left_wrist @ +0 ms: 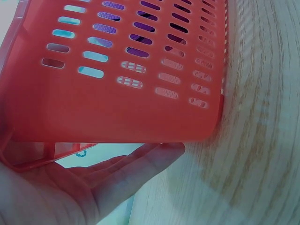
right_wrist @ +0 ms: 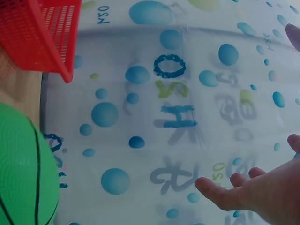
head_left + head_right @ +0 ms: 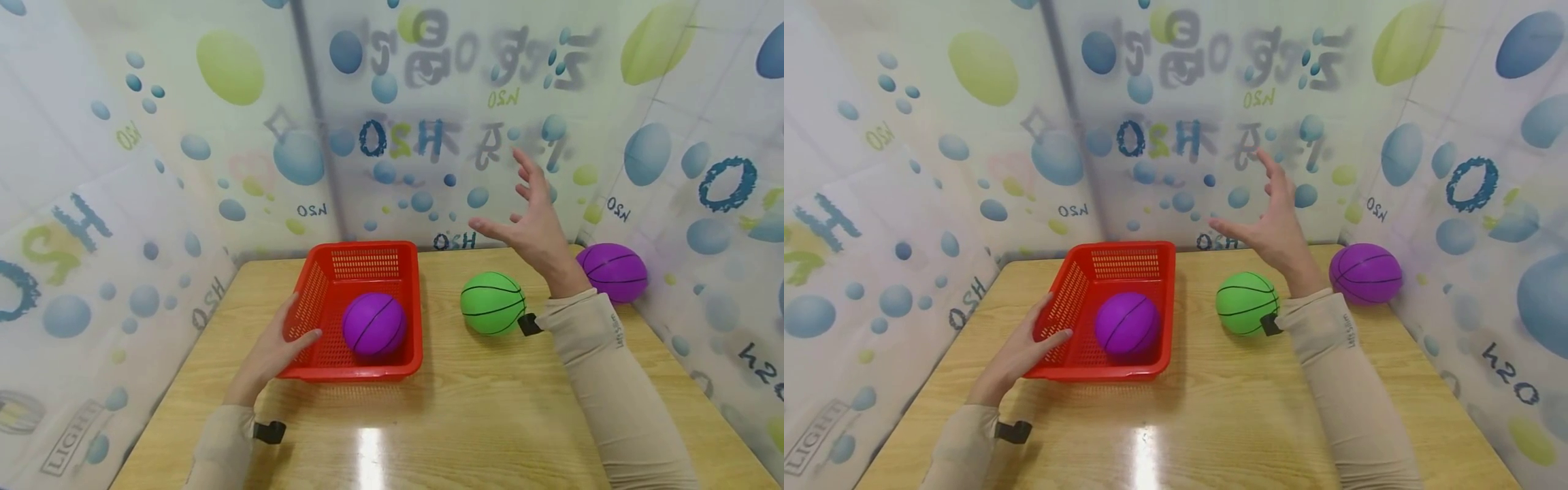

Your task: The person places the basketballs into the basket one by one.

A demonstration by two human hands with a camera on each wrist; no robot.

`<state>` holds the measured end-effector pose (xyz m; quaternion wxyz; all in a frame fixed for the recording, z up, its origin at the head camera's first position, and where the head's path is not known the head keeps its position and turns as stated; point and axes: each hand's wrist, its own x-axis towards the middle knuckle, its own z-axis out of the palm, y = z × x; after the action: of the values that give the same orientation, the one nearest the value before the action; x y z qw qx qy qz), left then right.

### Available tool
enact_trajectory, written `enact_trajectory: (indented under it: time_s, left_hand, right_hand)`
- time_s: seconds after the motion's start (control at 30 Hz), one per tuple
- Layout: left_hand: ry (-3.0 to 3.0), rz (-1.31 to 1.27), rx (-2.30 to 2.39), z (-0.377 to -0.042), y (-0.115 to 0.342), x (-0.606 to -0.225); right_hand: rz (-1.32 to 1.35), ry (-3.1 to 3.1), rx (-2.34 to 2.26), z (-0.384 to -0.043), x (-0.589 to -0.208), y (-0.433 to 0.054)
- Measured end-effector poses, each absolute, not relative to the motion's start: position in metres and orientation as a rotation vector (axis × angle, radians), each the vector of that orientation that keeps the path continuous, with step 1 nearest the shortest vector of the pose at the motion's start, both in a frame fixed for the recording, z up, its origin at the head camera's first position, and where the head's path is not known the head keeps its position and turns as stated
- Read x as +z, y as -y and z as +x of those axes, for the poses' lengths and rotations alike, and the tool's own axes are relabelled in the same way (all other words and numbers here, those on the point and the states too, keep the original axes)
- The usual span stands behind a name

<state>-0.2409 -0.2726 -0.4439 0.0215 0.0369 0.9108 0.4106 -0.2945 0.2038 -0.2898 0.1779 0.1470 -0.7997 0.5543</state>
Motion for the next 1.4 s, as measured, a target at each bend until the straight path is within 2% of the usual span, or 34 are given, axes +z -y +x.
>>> enact_trajectory:
  time_s: [0.5,1.4]
  left_hand:
    - [-2.823,0.115,1.268,-0.242,0.273,-0.445]
    - [-2.811,0.117,1.3,-0.242,0.273,-0.445]
  right_hand:
    - [0.26,2.393,1.578,-0.315,-0.329,-0.228]
    - [0.25,2.512,1.606,-0.32,-0.369,-0.236]
